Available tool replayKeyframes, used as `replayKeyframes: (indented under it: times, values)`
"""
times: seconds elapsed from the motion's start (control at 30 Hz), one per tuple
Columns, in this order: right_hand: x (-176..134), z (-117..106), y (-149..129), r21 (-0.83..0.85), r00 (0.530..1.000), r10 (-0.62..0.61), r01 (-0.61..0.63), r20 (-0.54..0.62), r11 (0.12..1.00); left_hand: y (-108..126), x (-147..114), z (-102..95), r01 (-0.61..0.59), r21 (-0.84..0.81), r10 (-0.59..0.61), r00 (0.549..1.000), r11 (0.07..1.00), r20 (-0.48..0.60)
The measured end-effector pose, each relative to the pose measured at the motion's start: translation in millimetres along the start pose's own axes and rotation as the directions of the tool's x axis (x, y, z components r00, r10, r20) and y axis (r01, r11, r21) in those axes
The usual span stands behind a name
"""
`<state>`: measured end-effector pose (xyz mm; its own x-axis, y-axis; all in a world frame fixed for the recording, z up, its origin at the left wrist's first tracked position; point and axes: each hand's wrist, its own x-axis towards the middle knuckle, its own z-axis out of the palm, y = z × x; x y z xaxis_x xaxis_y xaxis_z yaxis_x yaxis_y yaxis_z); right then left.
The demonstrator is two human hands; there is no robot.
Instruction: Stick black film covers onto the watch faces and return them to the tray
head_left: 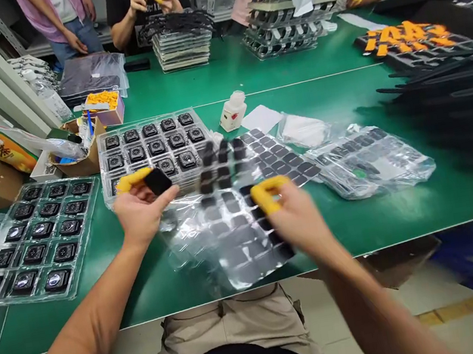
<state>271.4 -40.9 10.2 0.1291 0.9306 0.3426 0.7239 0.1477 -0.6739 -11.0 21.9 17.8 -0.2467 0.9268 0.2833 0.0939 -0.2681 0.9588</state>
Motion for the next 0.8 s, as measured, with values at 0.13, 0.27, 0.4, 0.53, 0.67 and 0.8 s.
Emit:
replayKeyframes:
  times: [0.13,0.27,0.4,0.53,0.67,0.8]
  values:
    - [-44,71,-43,-0.204,0.99,-0.016,0.045,0.142,0.978,11,-17,6.4,-0.146,0.034,0.149,0.962,0.989,-0.229]
    - [-45,72,-42,-0.298,0.998,-0.039,0.054,0.056,0.953,5,-43,18.8,0.068,0.034,-0.071,0.991,0.997,0.112]
    - [-57,26,-20,0.009,0.949,-0.27,0.272,0.164,0.962,-14,-46,25.4,0.364,0.152,-0.391,0.79,0.919,0.473]
    - [-74,8,-4,0.066,0.835,-0.338,0.345,0.434,0.936,-21,-38,26.0,0.405,0.189,-0.442,0.74,0.895,0.506]
    - [-74,23,-2,0.016,0.886,-0.285,0.3,0.364,0.954,-18,-37,24.8,0.418,0.184,-0.447,0.719,0.89,0.531]
    - [-62,30,-11,0.06,0.908,-0.259,0.254,0.33,0.965,-21,-37,24.0,0.401,0.189,-0.435,0.713,0.896,0.55]
